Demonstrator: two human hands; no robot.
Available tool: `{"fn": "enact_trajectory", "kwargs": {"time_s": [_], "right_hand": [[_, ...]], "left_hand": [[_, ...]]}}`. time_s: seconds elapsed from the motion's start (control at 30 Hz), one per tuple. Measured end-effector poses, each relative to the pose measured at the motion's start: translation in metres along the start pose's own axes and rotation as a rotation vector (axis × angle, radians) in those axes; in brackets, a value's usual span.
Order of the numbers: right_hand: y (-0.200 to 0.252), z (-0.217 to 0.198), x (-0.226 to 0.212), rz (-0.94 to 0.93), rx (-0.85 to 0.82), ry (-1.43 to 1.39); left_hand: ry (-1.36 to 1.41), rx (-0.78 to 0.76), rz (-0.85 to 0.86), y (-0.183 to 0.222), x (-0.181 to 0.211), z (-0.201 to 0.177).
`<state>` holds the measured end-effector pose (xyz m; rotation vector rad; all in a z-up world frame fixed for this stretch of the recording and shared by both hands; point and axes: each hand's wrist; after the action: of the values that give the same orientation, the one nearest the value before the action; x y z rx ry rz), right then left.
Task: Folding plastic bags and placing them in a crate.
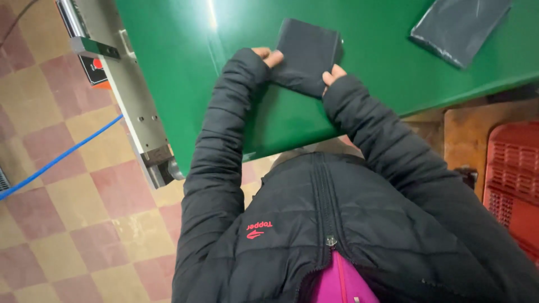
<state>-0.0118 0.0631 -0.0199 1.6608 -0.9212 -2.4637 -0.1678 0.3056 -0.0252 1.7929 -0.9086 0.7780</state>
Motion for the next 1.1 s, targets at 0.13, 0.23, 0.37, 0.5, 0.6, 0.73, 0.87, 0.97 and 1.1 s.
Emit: {"fn": "enact_trajectory", "kwargs": {"time_s": [0.13, 0.23, 0.37, 0.5, 0.6, 0.73, 0.87, 0.97, 1.1], "right_hand": [[-0.010, -0.001, 0.002, -0.092, -0.065, 0.242], [-0.008, -0.005, 0.012, -0.108, 0.005, 0.379], [-0.042, -0.082, 0.113, -0.376, -0.120, 0.074], [0.000, -0.179, 0.072, -0.642, 0.303, 0.213], [0.026, -0.260, 0.020, -1.120, 0.397, 0.342], [0.072, -0.294, -0.052, -0.832, 0.673, 0.691], [0.039, -0.342, -0.040, -0.518, 0.884, 0.952], [0.031, -0.341, -0.037, -0.425, 0.995, 1.124], [0.028, -0.337, -0.048, -0.351, 0.879, 1.078]], "left_hand": [[-0.355, 0.382, -0.008, 0.012, 0.043, 0.027], [-0.475, 0.597, 0.089, 0.002, 0.040, 0.049], [-0.424, 0.556, 0.392, -0.015, 0.062, 0.072], [-0.159, 0.259, 0.516, -0.033, 0.149, 0.111], [-0.117, 0.340, 0.963, -0.081, 0.212, 0.159], [-0.071, 0.462, 0.810, -0.192, 0.233, 0.208], [-0.260, 0.507, 0.497, -0.303, 0.189, 0.247], [-0.287, 0.588, 0.427, -0.354, 0.146, 0.272], [-0.328, 0.599, 0.398, -0.354, 0.146, 0.266]]}}
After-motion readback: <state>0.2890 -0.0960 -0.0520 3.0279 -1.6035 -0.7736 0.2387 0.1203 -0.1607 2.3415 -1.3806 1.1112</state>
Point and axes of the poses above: each hand's wrist, its own y-axis away from the middle knuckle, its own z-axis out of the palm, x = y × z, and after that the axes turned 9 degrees about -x, right-handed
